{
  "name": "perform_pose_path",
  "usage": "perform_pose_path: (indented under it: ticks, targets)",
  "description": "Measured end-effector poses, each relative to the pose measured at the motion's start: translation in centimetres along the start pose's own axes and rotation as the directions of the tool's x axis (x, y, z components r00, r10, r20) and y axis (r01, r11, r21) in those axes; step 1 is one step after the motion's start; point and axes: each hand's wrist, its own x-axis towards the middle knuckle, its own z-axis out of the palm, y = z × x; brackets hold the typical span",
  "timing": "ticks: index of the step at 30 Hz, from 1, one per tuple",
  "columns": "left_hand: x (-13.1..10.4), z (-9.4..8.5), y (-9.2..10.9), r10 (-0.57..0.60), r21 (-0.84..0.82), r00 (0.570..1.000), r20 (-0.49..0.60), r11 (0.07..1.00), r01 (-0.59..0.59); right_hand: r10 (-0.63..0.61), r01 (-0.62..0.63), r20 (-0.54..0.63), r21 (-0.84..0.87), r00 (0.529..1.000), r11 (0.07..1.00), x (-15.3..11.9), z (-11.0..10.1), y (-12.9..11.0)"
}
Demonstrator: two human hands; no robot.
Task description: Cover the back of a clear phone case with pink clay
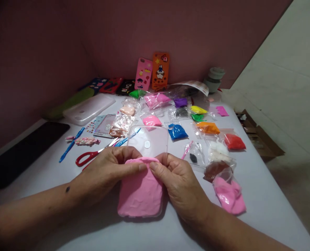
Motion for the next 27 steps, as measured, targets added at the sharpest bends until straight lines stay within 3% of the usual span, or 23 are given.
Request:
perform_pose_path:
  ticks: [6,13,18,21,27]
  targets:
    - [0.0,-0.1,-0.2,0.007,-0.042,1.000,-0.004,0.999,-0.007,-0.012,0.012,0.020,0.013,1.000,1.000,0.1,0.1,0.1]
    - [0.4,-1.0,-0.8,0.043,-0.160,0.993,0.112,0.987,-0.024,0.010,-0.013,0.029,0.097,1.000,0.995,0.4,-0.1,-0.4]
    - [0.3,-0.9,-0.7,0.071,0.056,0.997,0.014,0.996,-0.072,0.038,-0.044,0.072,0.085,0.997,0.995,0.3,0.0,-0.7]
    - [0.0,-0.5,-0.3,0.059,0.113,0.997,0.040,0.992,-0.063,0.037,-0.037,0.022,0.000,0.999,0.999,0.2,0.1,-0.6]
    - [-0.3,-0.5,0.2,0.098,0.154,0.990,0.105,0.981,-0.114,0.053,-0.054,-0.055,-0.013,0.997,0.998,0.2,0.1,-0.3]
